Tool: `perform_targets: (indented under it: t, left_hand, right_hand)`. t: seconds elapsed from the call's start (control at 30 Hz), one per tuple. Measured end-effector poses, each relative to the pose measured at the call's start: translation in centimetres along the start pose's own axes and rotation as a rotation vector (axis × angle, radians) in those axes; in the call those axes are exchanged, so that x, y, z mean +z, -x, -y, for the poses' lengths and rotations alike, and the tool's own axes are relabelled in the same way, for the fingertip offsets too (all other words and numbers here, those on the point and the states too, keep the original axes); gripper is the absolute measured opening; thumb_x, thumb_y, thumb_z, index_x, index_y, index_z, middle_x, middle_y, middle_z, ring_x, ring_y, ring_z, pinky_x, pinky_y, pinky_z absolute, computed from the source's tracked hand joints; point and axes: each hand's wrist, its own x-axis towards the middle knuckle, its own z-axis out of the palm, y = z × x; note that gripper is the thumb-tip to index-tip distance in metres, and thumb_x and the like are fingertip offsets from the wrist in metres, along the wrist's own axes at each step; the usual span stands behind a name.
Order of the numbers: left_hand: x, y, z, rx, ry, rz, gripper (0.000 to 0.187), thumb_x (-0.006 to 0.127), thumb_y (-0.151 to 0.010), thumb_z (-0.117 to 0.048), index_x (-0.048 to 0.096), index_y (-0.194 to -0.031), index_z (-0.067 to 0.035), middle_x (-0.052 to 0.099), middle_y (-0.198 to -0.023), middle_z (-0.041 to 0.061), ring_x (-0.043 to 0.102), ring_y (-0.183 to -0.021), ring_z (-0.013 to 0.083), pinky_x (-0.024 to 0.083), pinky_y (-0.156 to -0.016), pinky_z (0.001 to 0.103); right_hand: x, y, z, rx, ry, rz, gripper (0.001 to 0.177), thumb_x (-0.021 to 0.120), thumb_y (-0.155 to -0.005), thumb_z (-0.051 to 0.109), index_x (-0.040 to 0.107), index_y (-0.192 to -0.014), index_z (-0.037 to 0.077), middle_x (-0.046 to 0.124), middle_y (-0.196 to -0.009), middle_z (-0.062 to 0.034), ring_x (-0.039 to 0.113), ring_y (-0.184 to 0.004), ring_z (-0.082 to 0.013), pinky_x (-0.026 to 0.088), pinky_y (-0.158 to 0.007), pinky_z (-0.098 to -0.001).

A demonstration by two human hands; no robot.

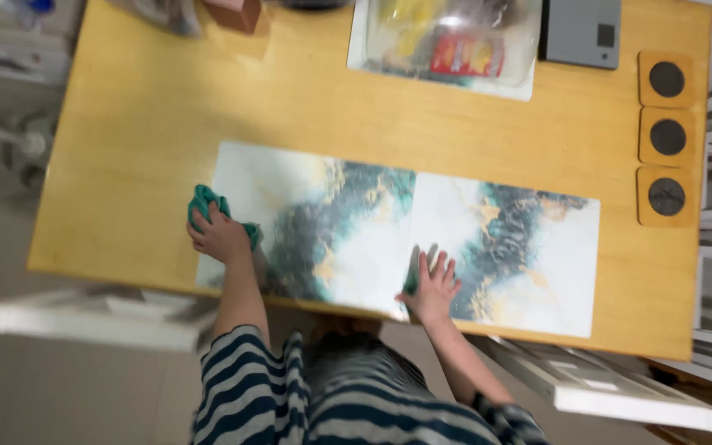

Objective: The person rinses a cloth in a sink, walks to a table, and wipes the tabletop. They move and wipe placemats, coasters, a scale, and other items to clean the surface underneath before rearranging them.

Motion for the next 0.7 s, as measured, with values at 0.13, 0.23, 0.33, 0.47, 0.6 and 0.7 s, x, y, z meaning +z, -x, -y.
perform_targets:
  t: [0.13, 0.23, 0.33, 0.47, 0.6, 0.7]
  left_hand:
    - [2.3, 11.5, -2.3, -0.064, 0.222, -0.026, 0.044, 0.052, -0.103, -0.031, 0.061, -0.139, -0.007, 0.053, -0.147, 0.022, 0.047, -0.135, 0.0464, 0.038, -0.11, 0.064]
    - [4.5, 23.3, -11.1, 0.355, 0.321, 0.099, 0.038, 0.058, -0.096, -0.03, 0.067, -0.124, -0.006, 0.056, -0.139, 0.023, 0.05, -0.128, 0.0436, 0.033, -0.108, 0.067]
    - [-7.0, 28.2, -16.6, 0.738, 0.349, 0.288, 0.046, 0.063, -0.081, -0.028, 0.069, -0.126, -0.022, 0.054, -0.144, 0.013, 0.046, -0.13, 0.0403, 0.034, -0.102, 0.065]
    - [-8.4, 30.8, -9.7, 0.976, 0.421, 0.36, 0.038, 0.07, -0.082, -0.025, 0.071, -0.119, -0.02, 0.055, -0.145, 0.011, 0.045, -0.13, 0.0389, 0.037, -0.101, 0.062]
    - [-8.5, 29.3, -2.0, 0.6, 0.486, 0.649, 0.044, 0.071, -0.077, -0.015, 0.073, -0.121, -0.018, 0.058, -0.137, 0.014, 0.053, -0.122, 0.0383, 0.046, -0.105, 0.049]
    - [-6.7, 26.9, 2.0, -0.068, 1.114, 1.007, 0.05, 0.064, -0.08, -0.009, 0.067, -0.129, -0.017, 0.06, -0.134, 0.017, 0.06, -0.119, 0.0373, 0.05, -0.102, 0.051]
  right_hand:
    - [-0.3, -0.7, -0.4, -0.029, -0.034, -0.079, 0.137, 0.095, -0.052, 0.058, 0.02, -0.162, 0.026, 0.003, -0.169, -0.0232, 0.002, -0.154, -0.0495, 0.015, -0.113, -0.0763]
    - [-1.6, 0.9, -0.3, 0.019, -0.042, -0.077, 0.135, 0.095, -0.053, 0.058, 0.02, -0.16, 0.025, 0.003, -0.168, -0.023, 0.001, -0.154, -0.0489, 0.014, -0.115, -0.075]
    - [-0.4, 1.7, -1.8, 0.044, -0.069, -0.105, 0.124, 0.092, -0.061, 0.05, 0.022, -0.161, 0.026, 0.005, -0.169, -0.0228, 0.002, -0.154, -0.0496, 0.017, -0.114, -0.0743]
    - [-0.2, 4.6, -5.1, -0.018, -0.111, -0.252, 0.104, 0.087, -0.071, 0.038, 0.032, -0.159, 0.026, 0.011, -0.169, -0.0229, 0.007, -0.154, -0.0505, 0.02, -0.113, -0.0733]
    - [-0.3, 10.8, -6.1, -0.154, -0.297, -0.444, 0.076, 0.083, -0.08, 0.029, 0.049, -0.148, 0.02, 0.023, -0.164, -0.0253, 0.017, -0.151, -0.0528, 0.025, -0.119, -0.0635]
    - [0.7, 15.4, -5.2, -0.143, -0.481, -0.432, 0.062, 0.081, -0.082, 0.027, 0.057, -0.139, 0.017, 0.031, -0.16, -0.0234, 0.027, -0.148, -0.0485, 0.033, -0.116, -0.0543]
